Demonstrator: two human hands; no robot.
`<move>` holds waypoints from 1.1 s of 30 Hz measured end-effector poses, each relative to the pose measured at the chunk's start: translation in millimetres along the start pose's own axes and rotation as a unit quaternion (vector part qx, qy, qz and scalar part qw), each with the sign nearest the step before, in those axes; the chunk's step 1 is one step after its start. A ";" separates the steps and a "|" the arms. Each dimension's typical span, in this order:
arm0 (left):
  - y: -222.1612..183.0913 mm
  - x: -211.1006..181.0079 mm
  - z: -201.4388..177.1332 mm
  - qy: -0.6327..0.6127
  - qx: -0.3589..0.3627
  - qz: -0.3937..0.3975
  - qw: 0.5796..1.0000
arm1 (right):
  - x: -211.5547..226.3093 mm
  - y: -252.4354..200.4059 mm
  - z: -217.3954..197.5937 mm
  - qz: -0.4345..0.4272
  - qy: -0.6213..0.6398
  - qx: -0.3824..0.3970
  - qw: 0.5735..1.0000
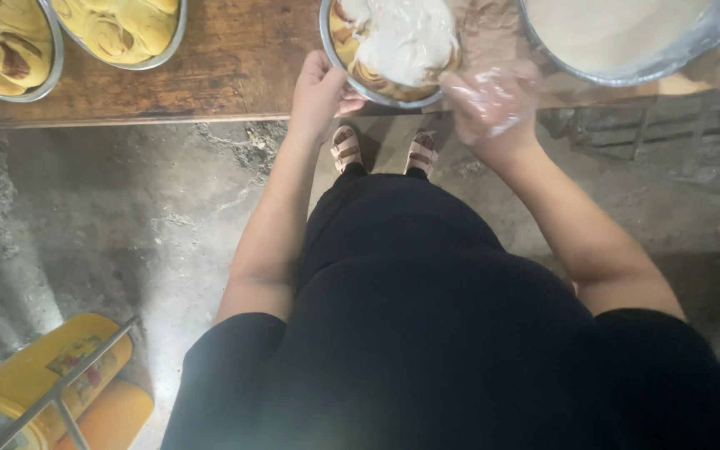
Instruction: The person adds a liquid topping and chopped nuts to several pans of rolled dough using a spoon and their hands.
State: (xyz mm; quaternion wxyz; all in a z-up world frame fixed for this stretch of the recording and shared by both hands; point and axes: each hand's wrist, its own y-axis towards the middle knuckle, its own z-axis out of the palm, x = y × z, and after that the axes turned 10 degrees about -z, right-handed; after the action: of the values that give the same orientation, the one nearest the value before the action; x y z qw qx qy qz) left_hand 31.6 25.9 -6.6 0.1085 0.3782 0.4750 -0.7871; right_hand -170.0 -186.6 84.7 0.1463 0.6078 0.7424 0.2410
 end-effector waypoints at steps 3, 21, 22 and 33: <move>2.9 1.2 -16.6 -0.002 0.011 -0.001 1.000 | -4.9 -13.2 5.2 0.037 -0.018 0.005 0.999; 7.9 111.3 -48.0 0.011 0.035 -0.094 0.995 | 9.0 -15.4 71.3 -0.015 -0.031 0.039 0.999; 11.3 113.7 -38.9 -0.046 0.044 -0.093 0.994 | 11.2 -10.0 74.0 -0.043 -0.058 0.038 0.997; -5.9 72.1 -21.9 -0.062 0.023 0.055 0.996 | 11.3 -9.0 55.7 -0.035 0.036 0.015 0.999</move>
State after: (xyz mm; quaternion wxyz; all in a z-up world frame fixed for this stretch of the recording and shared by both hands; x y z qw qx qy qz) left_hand -10.5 60.8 -58.8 0.1723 0.3566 0.4272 -0.8128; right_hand -151.5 -166.9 33.9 0.1187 0.5744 0.7715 0.2466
